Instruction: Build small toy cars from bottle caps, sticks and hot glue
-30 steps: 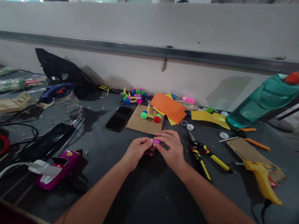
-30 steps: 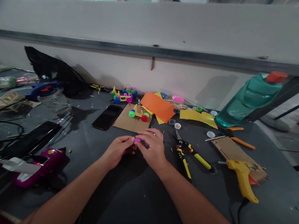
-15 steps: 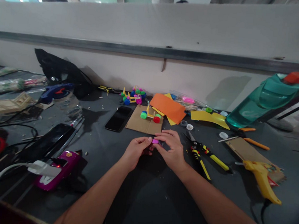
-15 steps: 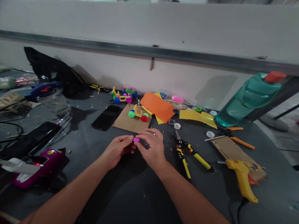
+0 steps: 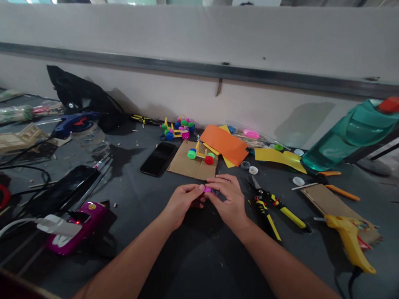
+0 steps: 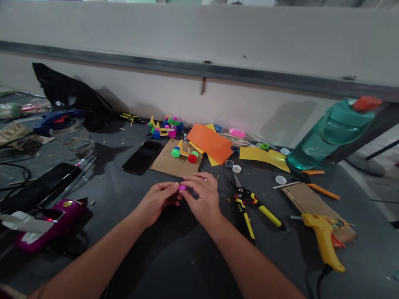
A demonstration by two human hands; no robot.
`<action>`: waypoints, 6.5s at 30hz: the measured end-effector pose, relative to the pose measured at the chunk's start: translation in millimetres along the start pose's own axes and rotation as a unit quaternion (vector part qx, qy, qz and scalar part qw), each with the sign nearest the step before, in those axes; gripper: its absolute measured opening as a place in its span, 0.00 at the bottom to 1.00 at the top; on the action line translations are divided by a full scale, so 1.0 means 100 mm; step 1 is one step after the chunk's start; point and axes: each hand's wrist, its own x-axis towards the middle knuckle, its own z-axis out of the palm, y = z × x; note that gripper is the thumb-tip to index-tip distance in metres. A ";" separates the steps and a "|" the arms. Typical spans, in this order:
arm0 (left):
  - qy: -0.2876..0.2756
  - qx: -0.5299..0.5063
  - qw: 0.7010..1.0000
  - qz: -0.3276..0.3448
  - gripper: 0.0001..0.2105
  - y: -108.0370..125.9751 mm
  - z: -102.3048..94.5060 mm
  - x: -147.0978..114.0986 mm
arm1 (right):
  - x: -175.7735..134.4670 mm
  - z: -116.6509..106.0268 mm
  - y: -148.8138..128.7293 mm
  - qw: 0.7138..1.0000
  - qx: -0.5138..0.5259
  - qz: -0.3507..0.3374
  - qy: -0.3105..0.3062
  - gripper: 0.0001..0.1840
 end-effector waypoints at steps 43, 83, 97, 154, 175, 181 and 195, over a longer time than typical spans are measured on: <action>0.026 -0.015 1.000 -0.008 0.14 0.00 0.00 0.01 | 0.02 -0.02 -0.04 0.999 0.045 0.027 -0.008 0.05; 0.010 -0.001 1.000 -0.010 0.13 0.01 0.00 0.01 | -0.01 0.01 0.03 0.999 0.019 -0.009 -0.025 0.07; 0.013 -0.016 1.000 -0.016 0.13 0.03 -0.01 0.00 | 0.00 -0.01 0.03 1.000 0.004 0.002 -0.009 0.10; 0.042 -0.053 0.995 -0.079 0.11 0.05 -0.10 0.06 | 0.03 -0.12 -0.06 0.961 -0.196 -0.127 -0.146 0.18; 0.050 -0.046 0.995 -0.080 0.10 0.07 -0.08 0.04 | 0.03 -0.12 -0.01 0.960 -0.193 -0.130 -0.154 0.17; 0.050 -0.042 0.994 -0.083 0.10 0.05 -0.09 0.06 | 0.03 -0.12 -0.02 0.956 -0.205 -0.138 -0.159 0.15; 0.047 -0.025 0.995 -0.082 0.12 0.05 -0.09 0.06 | 0.00 -0.06 0.10 0.980 -0.146 -0.080 -0.105 0.17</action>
